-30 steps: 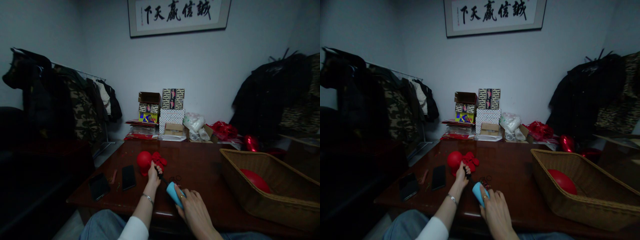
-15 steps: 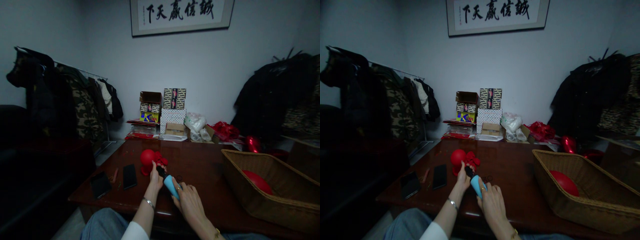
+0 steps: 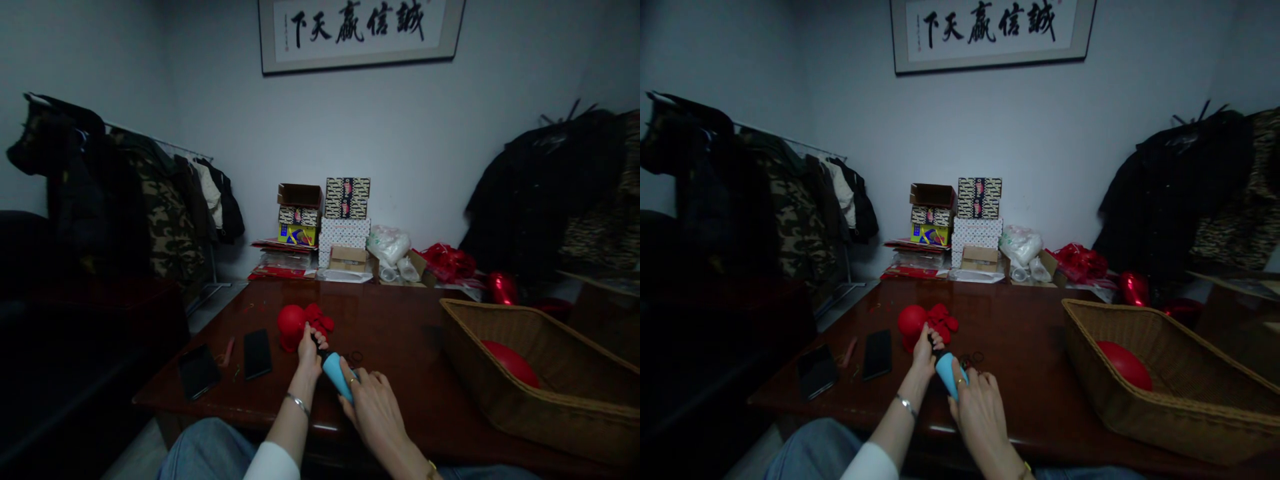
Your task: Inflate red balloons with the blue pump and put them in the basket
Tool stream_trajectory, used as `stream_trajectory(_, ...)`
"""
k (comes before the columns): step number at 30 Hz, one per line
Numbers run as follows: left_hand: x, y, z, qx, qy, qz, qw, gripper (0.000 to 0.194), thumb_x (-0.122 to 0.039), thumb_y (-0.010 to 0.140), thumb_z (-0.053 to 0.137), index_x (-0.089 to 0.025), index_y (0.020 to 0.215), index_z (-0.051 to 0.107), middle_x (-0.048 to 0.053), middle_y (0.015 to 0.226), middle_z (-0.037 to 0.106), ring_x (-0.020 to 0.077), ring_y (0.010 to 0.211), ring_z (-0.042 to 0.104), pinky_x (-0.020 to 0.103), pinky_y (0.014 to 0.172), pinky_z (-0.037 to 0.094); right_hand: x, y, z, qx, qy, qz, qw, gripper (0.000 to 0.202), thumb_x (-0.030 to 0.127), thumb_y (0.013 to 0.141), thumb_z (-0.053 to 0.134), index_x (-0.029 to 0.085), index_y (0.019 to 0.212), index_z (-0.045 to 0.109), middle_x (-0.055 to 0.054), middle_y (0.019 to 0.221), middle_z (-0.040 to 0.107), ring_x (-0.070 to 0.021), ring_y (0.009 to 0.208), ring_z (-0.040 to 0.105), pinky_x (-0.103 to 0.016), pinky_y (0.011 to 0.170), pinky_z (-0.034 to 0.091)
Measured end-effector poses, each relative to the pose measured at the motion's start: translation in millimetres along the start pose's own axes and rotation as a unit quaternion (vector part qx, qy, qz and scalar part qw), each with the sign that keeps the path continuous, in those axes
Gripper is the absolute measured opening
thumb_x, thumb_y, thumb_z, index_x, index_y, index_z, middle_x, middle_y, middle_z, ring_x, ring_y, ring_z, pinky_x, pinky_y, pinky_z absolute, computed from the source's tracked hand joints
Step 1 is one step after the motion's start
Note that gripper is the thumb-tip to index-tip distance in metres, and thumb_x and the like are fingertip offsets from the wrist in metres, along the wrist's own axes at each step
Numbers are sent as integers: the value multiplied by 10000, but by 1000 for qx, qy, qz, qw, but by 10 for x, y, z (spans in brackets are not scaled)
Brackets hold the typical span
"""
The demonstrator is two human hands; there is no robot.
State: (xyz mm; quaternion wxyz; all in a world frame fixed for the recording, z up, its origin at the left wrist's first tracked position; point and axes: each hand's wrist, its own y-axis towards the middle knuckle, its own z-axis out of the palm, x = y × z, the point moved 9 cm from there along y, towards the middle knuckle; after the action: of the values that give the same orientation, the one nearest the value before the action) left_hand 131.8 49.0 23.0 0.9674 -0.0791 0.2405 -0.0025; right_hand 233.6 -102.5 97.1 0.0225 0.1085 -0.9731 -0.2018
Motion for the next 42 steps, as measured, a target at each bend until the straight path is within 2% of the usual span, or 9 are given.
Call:
stream_trajectory(9, -172, 137, 57, -6, -10, 6, 1000, 324, -312, 879, 461, -178, 603, 359, -76, 474, 296, 29, 331, 279, 130, 298, 208, -167, -313, -41, -38, 0, -33, 999, 616, 243, 774, 557, 241, 1352, 346, -57, 967, 607, -209, 859, 559, -384, 857, 341)
stream_trajectory(14, -316, 169, 39, -17, -14, 24, 999, 294, -270, 875, 470, -176, 612, 377, -73, 485, 308, 32, 334, 286, 130, 296, 214, -248, -525, -101, -85, 3, -71, 994, 656, 266, 753, 576, 250, 1358, 324, -36, 955, 614, -194, 820, 566, -364, 839, 360)
stream_trajectory(17, -312, 161, 39, -25, -13, 24, 999, 297, -269, 880, 457, -178, 612, 368, -72, 484, 309, 33, 336, 289, 128, 295, 212, -272, -557, -120, -94, 4, -72, 993, 633, 260, 752, 570, 260, 1344, 346, -28, 937, 613, -186, 802, 567, -356, 830, 365)
stream_trajectory(22, -195, 121, 51, -35, -2, 11, 999, 314, -305, 883, 450, -183, 610, 352, -77, 485, 284, 32, 330, 277, 131, 293, 201, -273, -487, -89, -70, 6, -47, 996, 626, 233, 752, 567, 271, 1339, 355, -26, 925, 604, -189, 816, 565, -365, 848, 353)
stream_trajectory(28, -59, 57, 56, -21, 15, 14, 1000, 287, -315, 870, 476, -179, 638, 376, -75, 501, 308, 31, 341, 293, 132, 300, 211, -196, -321, -28, -19, 7, -14, 1000, 585, 236, 762, 550, 253, 1325, 393, -52, 947, 602, -208, 854, 564, -386, 871, 330)
stream_trajectory(36, 153, -18, 57, -11, 48, -9, 999, 282, -333, 869, 467, -182, 647, 381, -66, 488, 343, 43, 350, 320, 144, 320, 246, -128, -49, 16, -10, 0, 0, 1000, 557, 231, 777, 539, 234, 1319, 408, -66, 955, 603, -204, 879, 555, -356, 865, 322)
stream_trajectory(42, 132, -4, -14, -34, 56, 0, 998, 289, -337, 859, 486, -185, 642, 372, -76, 475, 336, 42, 342, 312, 145, 321, 236, -107, -31, 88, 3, -1, 5, 1000, 592, 224, 775, 546, 235, 1341, 376, -71, 958, 603, -204, 877, 555, -357, 859, 325)
